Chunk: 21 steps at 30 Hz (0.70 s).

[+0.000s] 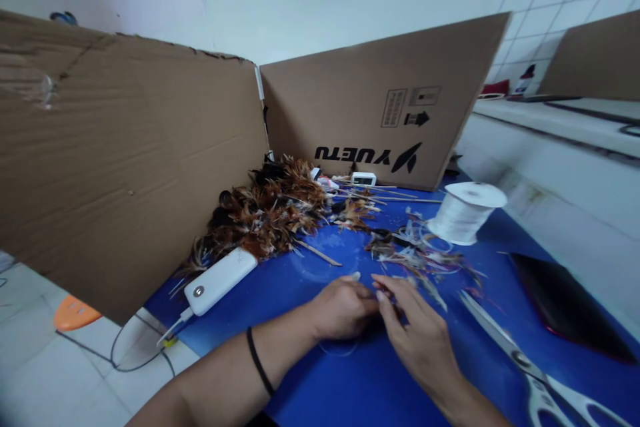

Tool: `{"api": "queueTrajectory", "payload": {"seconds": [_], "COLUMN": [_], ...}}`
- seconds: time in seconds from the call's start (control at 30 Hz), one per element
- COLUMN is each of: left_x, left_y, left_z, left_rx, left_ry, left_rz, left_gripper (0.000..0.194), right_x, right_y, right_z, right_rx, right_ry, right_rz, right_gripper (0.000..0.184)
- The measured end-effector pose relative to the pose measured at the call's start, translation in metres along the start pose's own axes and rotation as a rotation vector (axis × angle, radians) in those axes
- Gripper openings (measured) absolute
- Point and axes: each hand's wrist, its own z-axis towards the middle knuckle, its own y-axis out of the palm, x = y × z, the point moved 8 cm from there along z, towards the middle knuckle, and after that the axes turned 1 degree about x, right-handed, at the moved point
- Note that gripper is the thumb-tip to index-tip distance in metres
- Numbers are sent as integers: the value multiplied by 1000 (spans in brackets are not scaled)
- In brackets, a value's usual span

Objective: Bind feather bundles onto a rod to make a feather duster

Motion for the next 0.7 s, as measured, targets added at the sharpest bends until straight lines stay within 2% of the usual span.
{"api": "queueTrajectory", "payload": {"seconds": [0.17, 0.3, 0.37, 0.43, 0.53, 0.6, 0.7], "left_x": [-23, -73, -99, -119, -130, -131, -128], "left_y": [-21, -69, -91, -106, -124, -128, -121], "left_z": [-3, -27, -49, -74, -108, -125, -134], "left_rx": [74, 362, 418, 334, 272, 224, 148], "left_ry": [-126, -473, -650, -804, -879, -914, -935], "left_rz": [82, 96, 146, 261, 349, 395, 434], "left_gripper": [15, 23, 24, 23, 20, 18, 15], "right_x": [0, -1, -4, -7, -11, -13, -14], "right_y": [17, 28, 31, 34, 36, 37, 38], "right_z": [-7, -9, -9, -8, -6, -5, -4], "right_rx": [-44, -128, -154, -175, -205, -225, -250], "right_ry": [1, -6, -31, -47, -60, -67, -62], "right_rz": [72, 88, 83, 75, 61, 58, 63], "right_gripper": [29, 30, 32, 33, 32, 32, 31]}}
